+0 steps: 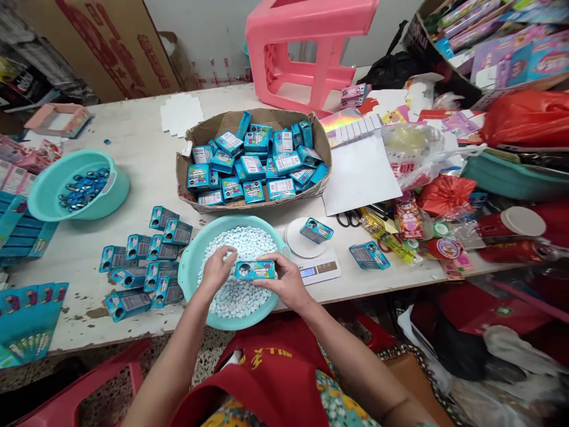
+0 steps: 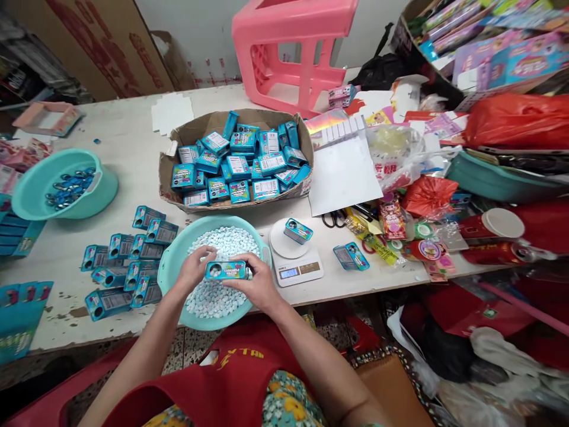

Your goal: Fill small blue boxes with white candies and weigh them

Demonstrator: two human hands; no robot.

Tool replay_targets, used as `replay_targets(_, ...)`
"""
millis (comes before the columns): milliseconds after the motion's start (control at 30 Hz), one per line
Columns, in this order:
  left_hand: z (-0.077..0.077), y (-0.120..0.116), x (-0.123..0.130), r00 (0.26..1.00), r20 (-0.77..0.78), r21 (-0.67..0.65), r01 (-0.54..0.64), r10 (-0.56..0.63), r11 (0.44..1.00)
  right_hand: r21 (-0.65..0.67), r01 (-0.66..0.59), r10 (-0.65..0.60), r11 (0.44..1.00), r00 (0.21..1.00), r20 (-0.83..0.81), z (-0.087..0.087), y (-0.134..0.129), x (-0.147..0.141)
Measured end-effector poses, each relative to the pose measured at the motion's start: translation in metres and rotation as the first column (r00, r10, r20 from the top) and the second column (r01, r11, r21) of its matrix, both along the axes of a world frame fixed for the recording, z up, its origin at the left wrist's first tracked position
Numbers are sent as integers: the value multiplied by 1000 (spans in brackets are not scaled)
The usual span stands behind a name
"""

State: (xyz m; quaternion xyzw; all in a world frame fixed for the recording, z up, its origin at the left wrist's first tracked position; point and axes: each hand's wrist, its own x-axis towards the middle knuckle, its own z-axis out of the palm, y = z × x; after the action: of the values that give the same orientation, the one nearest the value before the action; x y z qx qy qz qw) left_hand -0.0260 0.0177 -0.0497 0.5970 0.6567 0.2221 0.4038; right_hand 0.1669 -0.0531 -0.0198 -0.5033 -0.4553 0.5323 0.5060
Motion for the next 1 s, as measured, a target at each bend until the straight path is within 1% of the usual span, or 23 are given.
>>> replay_targets(33, -4, 1, 0, 993, -104, 40, 65, -60, 997, -22, -11, 10, 1000, 999, -52, 4, -5, 8)
replay_targets(67, -5, 2, 2, 979, -184, 80, 102, -86, 992, -46, -18, 14, 999, 996, -92, 8, -11, 19)
replay_targets(133, 0, 8, 15, 961, -259, 152, 139, -97, 979, -93, -8, -3, 996, 992, -123, 14, -26, 45)
replay_targets(200, 8, 15, 40, 961, -237, 225, 196, -142, 954, -134, 59, -70, 989, 994, -83, 16, -43, 76)
replay_targets(267, 13, 25, 76, 955, -161, 304, 288, -249, 908, -170, 218, -220, 961, 975, 3, 13, -59, 108)
replay_targets(333, 12, 36, 119, 911, -111, 382, 408, -397, 829, -178, 440, -427, 880, 898, 112, 7, -71, 138)
replay_targets(400, 3, 46, 162, 839, -133, 419, 530, -527, 737, -140, 611, -582, 779, 788, 199, 0, -75, 162)
replay_targets(467, -10, 56, 195, 751, -167, 363, 649, -639, 669, -96, 693, -662, 714, 714, 228, -9, -72, 178)
replay_targets(500, -15, 60, 206, 717, -162, 313, 689, -679, 653, -84, 714, -685, 695, 693, 223, -14, -67, 182)
replay_targets(533, -19, 63, 212, 703, -138, 267, 705, -698, 657, -76, 727, -701, 683, 681, 210, -19, -60, 185)
replay_targets(567, -20, 66, 214, 718, -99, 238, 690, -689, 684, -73, 734, -712, 675, 675, 194, -26, -51, 184)
replay_targets(600, -18, 68, 210, 759, -50, 228, 641, -649, 733, -68, 736, -718, 673, 673, 179, -33, -41, 182)
replay_targets(633, -13, 69, 203, 817, 5, 233, 560, -577, 795, -59, 730, -715, 680, 679, 167, -41, -29, 179)
replay_targets(667, -4, 69, 192, 873, 64, 243, 456, -483, 856, -43, 714, -701, 699, 696, 157, -50, -17, 173)
replay_targets(700, 7, 68, 178, 912, 123, 250, 353, -391, 902, -24, 689, -679, 724, 719, 151, -57, -5, 167)
replay_targets(733, 20, 65, 163, 932, 179, 250, 265, -314, 931, -6, 655, -647, 755, 748, 149, -64, 7, 160)
replay_targets(800, 46, 56, 133, 943, 257, 237, 151, -212, 960, 10, 563, -557, 826, 814, 166, -72, 26, 145)
replay_targets(833, 57, 49, 119, 944, 275, 225, 121, -183, 967, 17, 517, -510, 856, 837, 197, -72, 32, 138)
replay_targets(867, 65, 41, 108, 945, 285, 209, 103, -161, 973, 39, 486, -480, 873, 841, 250, -68, 35, 131)
replay_targets(900, 69, 32, 97, 945, 292, 187, 94, -146, 978, 80, 469, -469, 879, 823, 321, -61, 35, 124)
replay_targets(933, 70, 23, 90, 943, 305, 157, 88, -133, 984, 140, 459, -475, 877, 788, 392, -52, 33, 117)
replay_targets(967, 68, 13, 83, 936, 330, 121, 85, -121, 989, 206, 443, -487, 872, 749, 450, -41, 29, 110)
replay_targets(1000, 64, 4, 79, 923, 372, 84, 77, -103, 993, 251, 409, -479, 878, 731, 485, -29, 24, 101)
